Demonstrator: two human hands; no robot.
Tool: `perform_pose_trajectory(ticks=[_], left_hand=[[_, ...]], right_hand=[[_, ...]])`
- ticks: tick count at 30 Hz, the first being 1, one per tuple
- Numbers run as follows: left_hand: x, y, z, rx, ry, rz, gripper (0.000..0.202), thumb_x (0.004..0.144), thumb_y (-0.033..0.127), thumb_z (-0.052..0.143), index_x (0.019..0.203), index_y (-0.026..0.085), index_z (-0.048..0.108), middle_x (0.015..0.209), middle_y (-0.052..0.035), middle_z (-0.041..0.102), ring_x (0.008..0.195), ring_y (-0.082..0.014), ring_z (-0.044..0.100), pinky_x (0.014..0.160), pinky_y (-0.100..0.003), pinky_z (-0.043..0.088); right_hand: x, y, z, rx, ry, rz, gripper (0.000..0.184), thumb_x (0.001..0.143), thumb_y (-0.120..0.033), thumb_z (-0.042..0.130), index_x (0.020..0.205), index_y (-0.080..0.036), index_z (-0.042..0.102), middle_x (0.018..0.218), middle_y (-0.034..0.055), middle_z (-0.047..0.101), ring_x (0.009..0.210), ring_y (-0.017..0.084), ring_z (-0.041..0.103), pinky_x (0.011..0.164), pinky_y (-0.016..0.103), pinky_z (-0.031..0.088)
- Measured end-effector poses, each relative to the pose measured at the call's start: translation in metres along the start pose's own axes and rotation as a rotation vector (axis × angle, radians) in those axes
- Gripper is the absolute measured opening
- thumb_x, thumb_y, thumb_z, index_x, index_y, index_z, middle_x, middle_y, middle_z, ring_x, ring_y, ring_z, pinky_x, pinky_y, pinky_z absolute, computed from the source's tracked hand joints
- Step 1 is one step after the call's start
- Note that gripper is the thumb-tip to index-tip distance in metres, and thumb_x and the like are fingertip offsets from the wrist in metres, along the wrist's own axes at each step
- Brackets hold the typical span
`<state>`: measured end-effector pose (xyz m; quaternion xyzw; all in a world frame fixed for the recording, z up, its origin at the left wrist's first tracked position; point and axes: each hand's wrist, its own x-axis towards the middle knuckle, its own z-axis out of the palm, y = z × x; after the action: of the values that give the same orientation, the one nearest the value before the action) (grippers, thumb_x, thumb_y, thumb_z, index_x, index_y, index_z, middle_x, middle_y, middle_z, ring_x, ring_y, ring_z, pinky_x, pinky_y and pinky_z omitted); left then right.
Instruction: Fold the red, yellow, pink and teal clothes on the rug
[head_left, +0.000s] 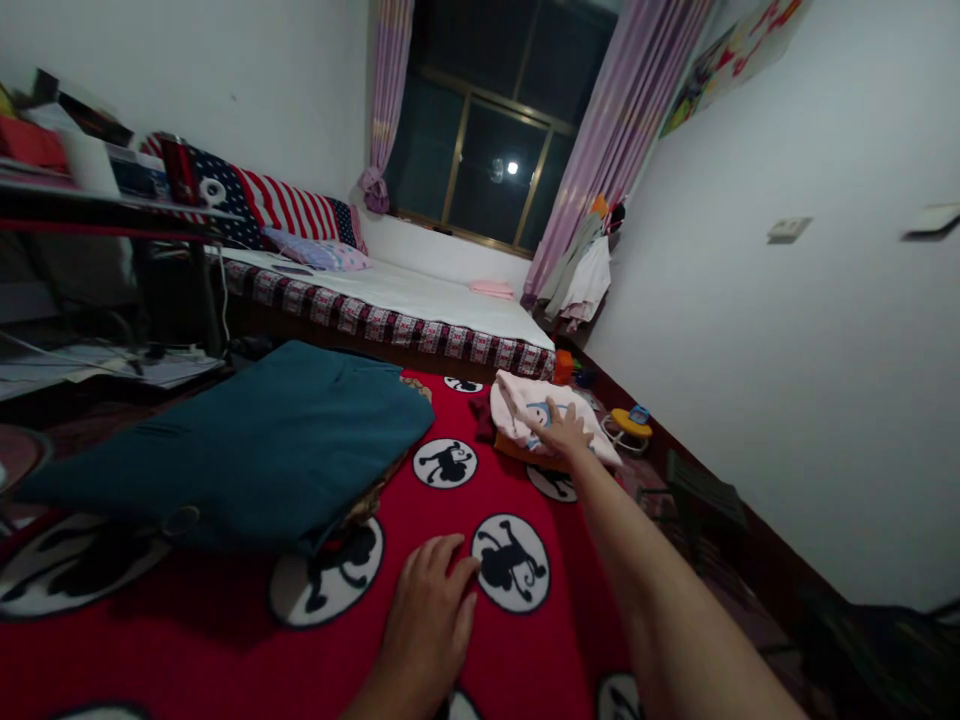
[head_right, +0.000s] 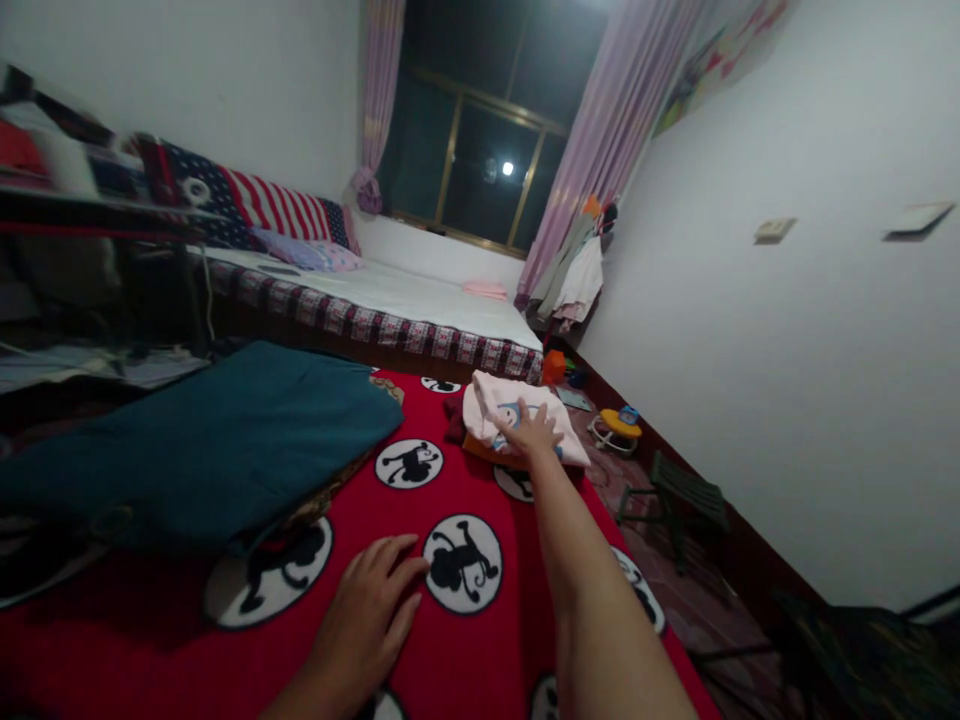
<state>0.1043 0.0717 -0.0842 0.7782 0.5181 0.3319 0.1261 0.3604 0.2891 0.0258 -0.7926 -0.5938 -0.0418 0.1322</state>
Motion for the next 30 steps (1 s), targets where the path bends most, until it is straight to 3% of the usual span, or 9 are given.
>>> perform_pose_trajectory(ticks=[3,7,11,14,17,19,23,27,30], left_hand=[[0.000,0.001,0.001,0.003,0.006,0.015,0.034,0.079,0.015,0.052,0.107,0.029,0.064,0.126,-0.0065,0.056,0.116,-0.0275,0.049,0.100,-0.050,0.039],[0.001,0.004,-0.001,0.003,-0.011,0.009,0.033,0.080,0.015,0.050,0.106,0.028,0.064,0.126,-0.0059,0.056,0.117,-0.0269,0.048,0.101,-0.049,0.038],[0.002,0.004,-0.003,0.001,-0.026,0.005,0.032,0.080,0.015,0.050,0.106,0.027,0.064,0.125,-0.0059,0.057,0.117,-0.0263,0.048,0.101,-0.048,0.037],[0.002,0.003,-0.002,-0.003,-0.023,0.005,0.032,0.079,0.014,0.051,0.106,0.027,0.064,0.125,-0.0062,0.057,0.116,-0.0260,0.048,0.100,-0.047,0.038],[0.001,0.000,-0.001,-0.008,-0.018,0.011,0.033,0.080,0.014,0.050,0.107,0.027,0.064,0.126,-0.0056,0.056,0.117,-0.0256,0.048,0.100,-0.047,0.038],[0.001,-0.001,0.000,-0.007,-0.017,0.014,0.033,0.080,0.014,0.050,0.108,0.028,0.064,0.126,-0.0053,0.056,0.117,-0.0255,0.048,0.101,-0.047,0.038],[0.001,-0.002,0.000,-0.015,-0.020,0.017,0.033,0.080,0.014,0.051,0.108,0.028,0.064,0.125,-0.0050,0.056,0.117,-0.0253,0.048,0.100,-0.047,0.038],[0.003,-0.001,-0.001,-0.009,-0.001,0.029,0.032,0.081,0.012,0.049,0.105,0.026,0.064,0.122,-0.0050,0.057,0.115,-0.0243,0.049,0.099,-0.046,0.039],[0.004,-0.003,-0.001,0.007,0.000,0.058,0.030,0.080,0.013,0.051,0.105,0.024,0.065,0.120,-0.0063,0.058,0.113,-0.0247,0.050,0.097,-0.044,0.040]], right_hand=[[-0.008,0.001,0.017,-0.044,-0.068,-0.028,0.085,0.077,-0.077,0.038,0.148,-0.032,0.024,0.156,0.0162,0.008,0.137,0.046,0.016,0.100,0.069,0.015],[-0.023,0.007,0.008,-0.108,-0.081,-0.252,0.084,0.080,-0.074,0.037,0.150,-0.033,0.016,0.158,0.0115,0.006,0.140,0.042,0.011,0.103,0.065,0.017],[-0.045,0.007,0.009,-0.260,-0.032,-0.537,0.072,0.081,-0.057,0.053,0.145,-0.033,0.032,0.157,0.0032,0.017,0.142,0.038,0.004,0.106,0.064,0.012],[-0.047,-0.008,0.008,-0.180,0.080,-0.456,0.047,0.089,-0.033,0.044,0.136,-0.034,0.047,0.148,-0.0001,0.038,0.140,0.030,0.020,0.108,0.055,0.018],[-0.044,-0.029,0.006,-0.035,0.240,-0.281,0.048,0.090,-0.023,0.036,0.136,-0.031,0.047,0.141,0.0023,0.048,0.135,0.026,0.031,0.108,0.051,0.020],[-0.049,-0.040,0.013,-0.009,0.265,-0.237,0.048,0.089,-0.022,0.038,0.135,-0.031,0.049,0.144,0.0031,0.045,0.136,0.027,0.029,0.108,0.054,0.016],[-0.081,-0.052,0.044,-0.042,0.168,-0.383,0.049,0.086,-0.033,0.052,0.134,-0.026,0.050,0.153,0.0068,0.028,0.142,0.032,0.011,0.109,0.059,0.001],[-0.125,-0.080,0.054,0.285,0.062,-0.389,0.044,0.084,-0.037,0.059,0.126,-0.026,0.058,0.147,0.0099,0.040,0.139,0.031,0.025,0.110,0.059,0.008],[-0.167,-0.114,0.015,0.844,0.108,-0.414,0.023,0.087,-0.030,0.055,0.104,-0.025,0.069,0.122,0.0062,0.064,0.118,0.023,0.054,0.108,0.046,0.030]])
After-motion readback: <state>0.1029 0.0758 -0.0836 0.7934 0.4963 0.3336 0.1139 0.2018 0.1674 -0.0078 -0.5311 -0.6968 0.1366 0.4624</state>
